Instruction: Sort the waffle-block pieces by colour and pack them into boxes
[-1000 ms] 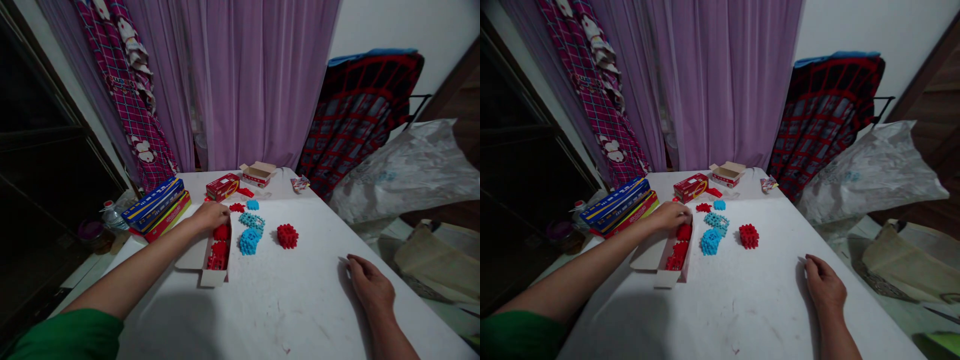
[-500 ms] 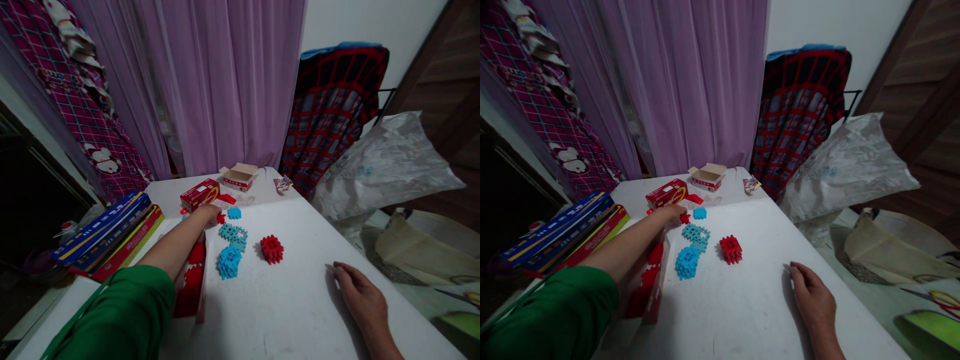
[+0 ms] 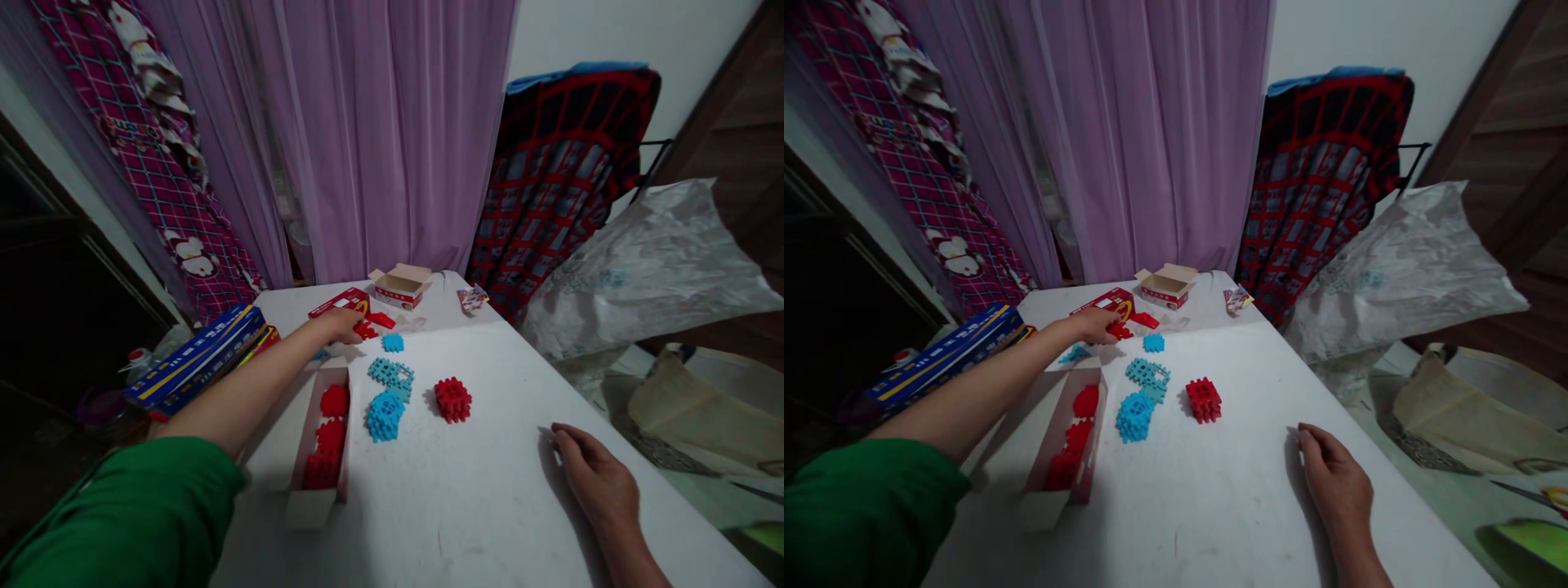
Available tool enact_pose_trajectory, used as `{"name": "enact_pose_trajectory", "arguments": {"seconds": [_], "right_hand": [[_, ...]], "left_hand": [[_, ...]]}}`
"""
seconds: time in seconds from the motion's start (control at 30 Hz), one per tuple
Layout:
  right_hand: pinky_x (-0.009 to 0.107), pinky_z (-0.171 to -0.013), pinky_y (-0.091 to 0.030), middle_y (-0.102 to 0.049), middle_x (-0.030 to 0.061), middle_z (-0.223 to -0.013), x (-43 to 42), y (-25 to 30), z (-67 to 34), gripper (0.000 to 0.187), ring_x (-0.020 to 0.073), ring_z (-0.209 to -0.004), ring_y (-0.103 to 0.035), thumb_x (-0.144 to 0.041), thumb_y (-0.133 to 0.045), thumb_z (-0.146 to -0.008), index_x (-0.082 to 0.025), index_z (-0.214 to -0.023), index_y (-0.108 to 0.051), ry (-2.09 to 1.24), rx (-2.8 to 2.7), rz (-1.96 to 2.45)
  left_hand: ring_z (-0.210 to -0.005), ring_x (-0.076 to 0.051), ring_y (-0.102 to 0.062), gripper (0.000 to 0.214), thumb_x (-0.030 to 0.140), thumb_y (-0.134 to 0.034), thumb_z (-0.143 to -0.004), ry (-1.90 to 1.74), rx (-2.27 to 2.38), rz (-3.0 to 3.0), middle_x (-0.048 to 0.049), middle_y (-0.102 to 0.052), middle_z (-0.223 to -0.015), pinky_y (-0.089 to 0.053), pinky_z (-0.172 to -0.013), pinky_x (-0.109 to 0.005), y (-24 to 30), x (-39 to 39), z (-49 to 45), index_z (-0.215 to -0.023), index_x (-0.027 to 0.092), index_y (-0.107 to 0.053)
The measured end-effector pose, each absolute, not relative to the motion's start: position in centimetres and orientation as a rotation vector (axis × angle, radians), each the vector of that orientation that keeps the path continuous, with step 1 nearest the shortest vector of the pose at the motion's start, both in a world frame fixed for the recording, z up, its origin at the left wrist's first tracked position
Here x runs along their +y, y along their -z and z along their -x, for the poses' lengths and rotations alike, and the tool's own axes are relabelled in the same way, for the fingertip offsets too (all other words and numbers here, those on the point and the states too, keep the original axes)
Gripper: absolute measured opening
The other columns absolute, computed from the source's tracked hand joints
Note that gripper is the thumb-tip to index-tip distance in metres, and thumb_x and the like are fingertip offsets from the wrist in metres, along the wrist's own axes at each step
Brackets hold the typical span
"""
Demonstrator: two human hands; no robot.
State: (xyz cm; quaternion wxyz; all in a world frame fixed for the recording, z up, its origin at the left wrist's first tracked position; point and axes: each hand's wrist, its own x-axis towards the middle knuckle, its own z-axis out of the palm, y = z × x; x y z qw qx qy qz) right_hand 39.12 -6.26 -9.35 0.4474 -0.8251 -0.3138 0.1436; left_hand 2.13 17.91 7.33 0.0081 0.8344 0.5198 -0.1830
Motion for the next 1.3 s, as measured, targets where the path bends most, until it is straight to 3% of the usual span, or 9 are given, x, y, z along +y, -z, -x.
{"name": "enact_pose_trajectory", "arguments": {"seconds": [0.17, 0.37, 0.57, 0.8, 1.3], "right_hand": [[0.045, -0.076, -0.049, -0.076, 0.0066, -0.083, -6.3, 9.1, -39.2, 0.043, 0.0320, -0.083, -0.067, -0.052, -0.056, -0.065, -0.023, -0.091, -0.074, -0.358, -0.820, 2.057], [0.045, -0.076, -0.048, -0.074, 0.0084, -0.085, -6.5, 9.0, -39.0, 0.043, 0.0329, -0.086, -0.066, -0.051, -0.055, -0.069, -0.021, -0.094, -0.074, -0.358, -0.837, 2.067], [0.043, -0.072, -0.048, -0.074, 0.0079, -0.082, -6.6, 9.2, -38.9, 0.042, 0.0321, -0.083, -0.066, -0.051, -0.056, -0.068, -0.021, -0.091, -0.075, -0.311, -0.843, 2.049], [0.043, -0.074, -0.048, -0.075, 0.0072, -0.085, -6.6, 9.2, -39.0, 0.041, 0.0323, -0.087, -0.066, -0.050, -0.055, -0.068, -0.023, -0.091, -0.074, -0.310, -0.851, 2.055], [0.045, -0.077, -0.048, -0.075, 0.0081, -0.088, -6.6, 9.1, -38.9, 0.042, 0.0327, -0.087, -0.065, -0.051, -0.055, -0.068, -0.021, -0.092, -0.075, -0.314, -0.843, 2.057]], "left_hand": [[-0.093, -0.022, -0.065, 0.048, 0.045, -0.062, -0.073, 0.599, 1.529, -2.659, -0.0044, -0.071, -0.106, -0.047, -0.078, -0.027, -11.2, 11.0, 1.3, -0.116, 0.023, -0.062], [-0.092, -0.025, -0.066, 0.043, 0.042, -0.062, -0.073, 0.733, 1.531, -2.622, -0.0074, -0.072, -0.105, -0.048, -0.073, -0.029, -10.5, 5.9, 2.4, -0.111, 0.022, -0.065], [-0.089, -0.026, -0.068, 0.042, 0.038, -0.069, -0.069, 0.797, 1.455, -2.584, -0.0071, -0.073, -0.102, -0.048, -0.070, -0.030, -8.7, 4.7, 2.3, -0.109, 0.026, -0.067], [-0.094, -0.022, -0.067, 0.032, 0.034, -0.068, -0.074, 0.728, 1.368, -2.568, -0.0030, -0.073, -0.107, -0.047, -0.076, -0.027, -9.3, 4.7, 3.2, -0.106, 0.028, -0.069], [-0.091, -0.027, -0.067, 0.039, 0.051, -0.060, -0.076, 0.707, 1.675, -2.524, -0.0100, -0.074, -0.103, -0.049, -0.071, -0.030, -8.3, 4.8, 2.6, -0.101, 0.024, -0.071]]}}
